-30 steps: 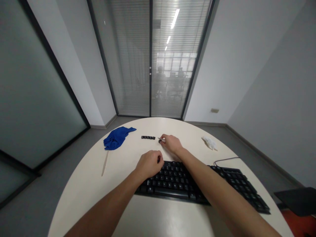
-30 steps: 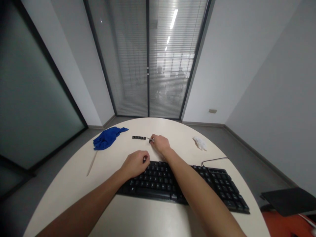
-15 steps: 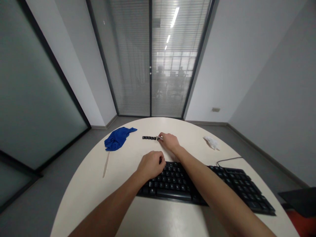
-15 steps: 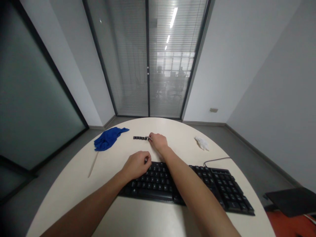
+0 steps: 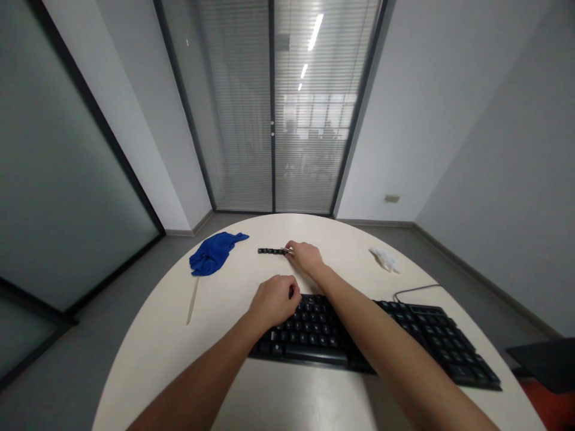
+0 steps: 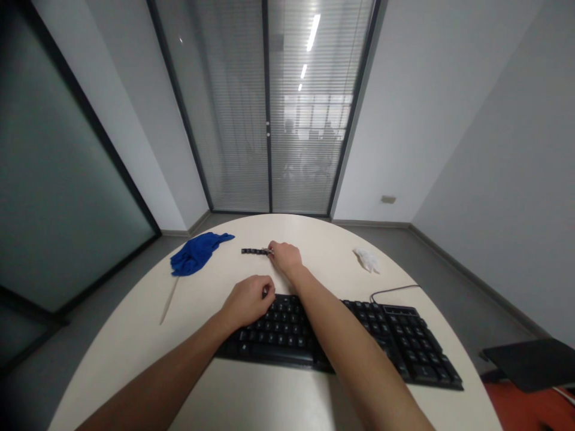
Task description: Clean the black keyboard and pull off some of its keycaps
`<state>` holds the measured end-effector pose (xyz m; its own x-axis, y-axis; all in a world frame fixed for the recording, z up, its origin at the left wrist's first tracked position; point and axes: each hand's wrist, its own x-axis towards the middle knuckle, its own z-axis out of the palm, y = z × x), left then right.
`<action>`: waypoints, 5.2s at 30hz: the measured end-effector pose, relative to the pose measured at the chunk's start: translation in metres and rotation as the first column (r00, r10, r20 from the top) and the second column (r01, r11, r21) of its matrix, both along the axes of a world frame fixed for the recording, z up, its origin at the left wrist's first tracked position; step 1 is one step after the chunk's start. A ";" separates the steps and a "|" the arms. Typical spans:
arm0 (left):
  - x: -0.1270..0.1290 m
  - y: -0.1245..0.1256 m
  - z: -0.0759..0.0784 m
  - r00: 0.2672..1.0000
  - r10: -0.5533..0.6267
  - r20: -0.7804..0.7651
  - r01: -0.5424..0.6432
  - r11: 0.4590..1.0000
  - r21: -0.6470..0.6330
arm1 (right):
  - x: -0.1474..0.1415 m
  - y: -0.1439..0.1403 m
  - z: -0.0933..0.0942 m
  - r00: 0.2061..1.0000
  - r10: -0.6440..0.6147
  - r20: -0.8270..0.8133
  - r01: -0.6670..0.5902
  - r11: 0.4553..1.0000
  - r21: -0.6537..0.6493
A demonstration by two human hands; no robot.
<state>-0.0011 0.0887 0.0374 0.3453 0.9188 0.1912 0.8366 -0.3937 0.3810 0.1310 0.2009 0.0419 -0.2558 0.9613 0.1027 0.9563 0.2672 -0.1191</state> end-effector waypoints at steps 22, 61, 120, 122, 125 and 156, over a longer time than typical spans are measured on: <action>-0.001 0.000 0.001 0.997 -0.069 0.038 0.070 0.997 -0.019 | 0.026 -0.020 0.009 0.999 0.049 0.008 -0.048 0.998 -0.031; -0.011 0.009 -0.004 0.986 -0.162 0.049 0.163 0.986 -0.032 | 0.047 -0.044 0.030 0.925 0.086 -0.370 -0.070 0.996 0.058; -0.018 0.012 -0.002 0.996 -0.089 0.030 0.091 0.994 -0.069 | 0.075 -0.093 -0.005 0.610 0.253 -0.751 -0.362 0.932 0.020; -0.018 0.012 -0.002 0.995 -0.091 0.026 0.093 0.993 -0.069 | 0.075 -0.094 -0.003 0.629 0.302 -0.716 -0.383 0.922 0.052; -0.018 0.012 -0.002 0.996 -0.090 0.020 0.092 0.993 -0.070 | 0.074 -0.096 0.000 0.640 0.377 -0.669 -0.438 0.895 0.085; -0.017 0.008 0.005 0.966 -0.260 0.009 0.260 0.965 -0.017 | 0.069 -0.088 -0.009 0.571 0.080 -0.817 -0.274 0.957 -0.098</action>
